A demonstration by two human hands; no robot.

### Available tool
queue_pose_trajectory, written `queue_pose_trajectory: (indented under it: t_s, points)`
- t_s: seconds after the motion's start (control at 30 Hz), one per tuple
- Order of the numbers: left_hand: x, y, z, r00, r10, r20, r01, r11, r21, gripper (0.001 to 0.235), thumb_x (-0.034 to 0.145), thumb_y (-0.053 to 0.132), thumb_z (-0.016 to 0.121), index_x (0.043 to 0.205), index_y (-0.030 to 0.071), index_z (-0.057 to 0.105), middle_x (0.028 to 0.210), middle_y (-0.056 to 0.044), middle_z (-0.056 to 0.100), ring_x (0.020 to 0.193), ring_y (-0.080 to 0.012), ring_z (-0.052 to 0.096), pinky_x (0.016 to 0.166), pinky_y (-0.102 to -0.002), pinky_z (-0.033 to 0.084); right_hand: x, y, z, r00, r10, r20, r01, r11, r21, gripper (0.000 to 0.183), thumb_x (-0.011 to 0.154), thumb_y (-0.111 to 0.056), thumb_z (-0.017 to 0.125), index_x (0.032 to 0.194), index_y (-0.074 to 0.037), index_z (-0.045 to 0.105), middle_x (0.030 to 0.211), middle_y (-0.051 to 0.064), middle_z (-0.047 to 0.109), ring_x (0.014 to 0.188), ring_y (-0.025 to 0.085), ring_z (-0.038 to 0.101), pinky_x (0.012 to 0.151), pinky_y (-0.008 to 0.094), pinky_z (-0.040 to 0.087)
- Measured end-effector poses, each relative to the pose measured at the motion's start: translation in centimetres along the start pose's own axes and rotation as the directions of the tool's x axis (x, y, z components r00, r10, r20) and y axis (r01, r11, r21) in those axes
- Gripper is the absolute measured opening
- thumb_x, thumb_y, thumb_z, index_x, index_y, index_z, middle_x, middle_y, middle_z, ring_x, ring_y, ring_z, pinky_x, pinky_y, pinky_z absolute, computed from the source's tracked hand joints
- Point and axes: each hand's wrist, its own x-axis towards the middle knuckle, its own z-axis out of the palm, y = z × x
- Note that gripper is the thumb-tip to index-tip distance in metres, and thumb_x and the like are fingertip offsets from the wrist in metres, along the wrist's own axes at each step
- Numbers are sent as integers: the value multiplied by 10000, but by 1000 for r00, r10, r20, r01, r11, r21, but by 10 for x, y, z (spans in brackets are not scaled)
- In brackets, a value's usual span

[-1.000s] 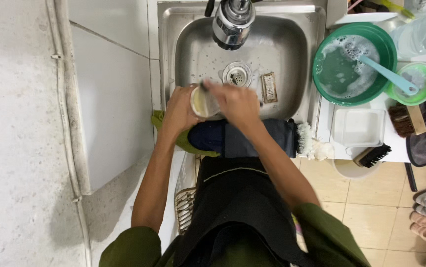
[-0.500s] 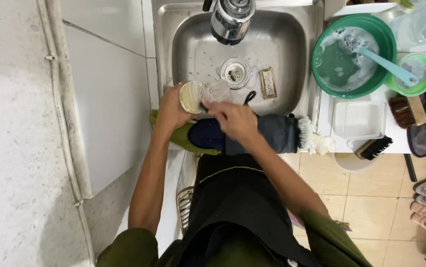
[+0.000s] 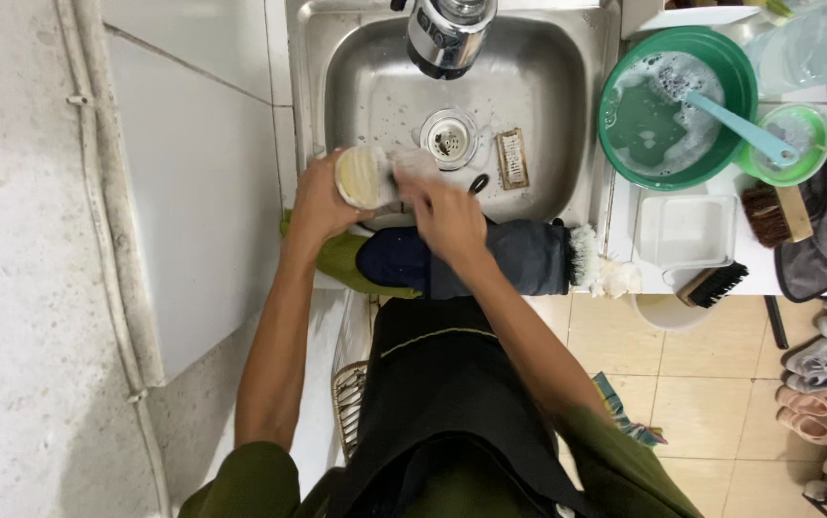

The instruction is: The person scrubs a white sneaker with a brush and soap in a sink, rinses it under running water, and repeats the process. They use a sponge and a brush to clean the shoe's surface and sole.

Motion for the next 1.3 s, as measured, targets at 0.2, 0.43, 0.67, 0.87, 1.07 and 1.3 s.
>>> queue_pose_trajectory:
  t_s: [0.2,0.43,0.67,0.87,1.07,1.3]
  points:
    - [-7,-2,9,1000,-31,-1,31,994,100,899,672,177,1071,1474,45,687,1356,-234,749,1339,-534,650,1211,-678,446,58,2,8,992,-47,-118,37,996,-85,293,1132,-405,667,1257,-197,831,1131,70,871,987,372,831,827,546,650]
    - [-2,2,2,998,-58,-6,58,998,16,901,629,179,1085,1422,-3,698,1316,-269,755,1324,-571,648,1208,-721,443,12,15,8,996,82,41,-82,997,12,298,1102,-428,668,1289,-257,825,1194,44,860,1100,371,806,896,561,641]
    - [2,-2,-3,999,-38,12,38,998,55,835,655,107,1025,1418,-7,704,1304,-278,762,1319,-584,642,1178,-740,447,5,-5,-13,966,225,126,-221,974,-47,386,1126,-420,573,1338,-193,802,1160,142,853,1104,434,795,927,599,631]
    - [-2,0,5,999,-48,5,47,996,69,947,609,159,1065,1457,-17,685,1325,-291,743,1340,-601,613,1191,-778,415,25,17,4,983,177,42,-170,976,-133,363,1147,-456,555,1261,-225,811,1044,148,855,977,428,817,873,588,643]
    - [8,-7,2,1000,9,-6,-9,1000,14,891,617,198,1098,1393,-15,714,1252,-278,764,1301,-570,654,1165,-718,460,40,33,12,992,126,10,-123,982,-141,335,1134,-382,621,1290,-155,812,1043,141,858,987,415,827,841,579,647]
    - [6,-9,-3,995,-96,-1,96,995,-1,962,642,240,1081,1445,-63,645,1317,-328,722,1348,-593,614,1207,-739,429,-15,49,22,972,210,109,-200,975,-97,372,1093,-512,632,1282,-255,823,1103,124,860,1065,415,811,886,590,642]
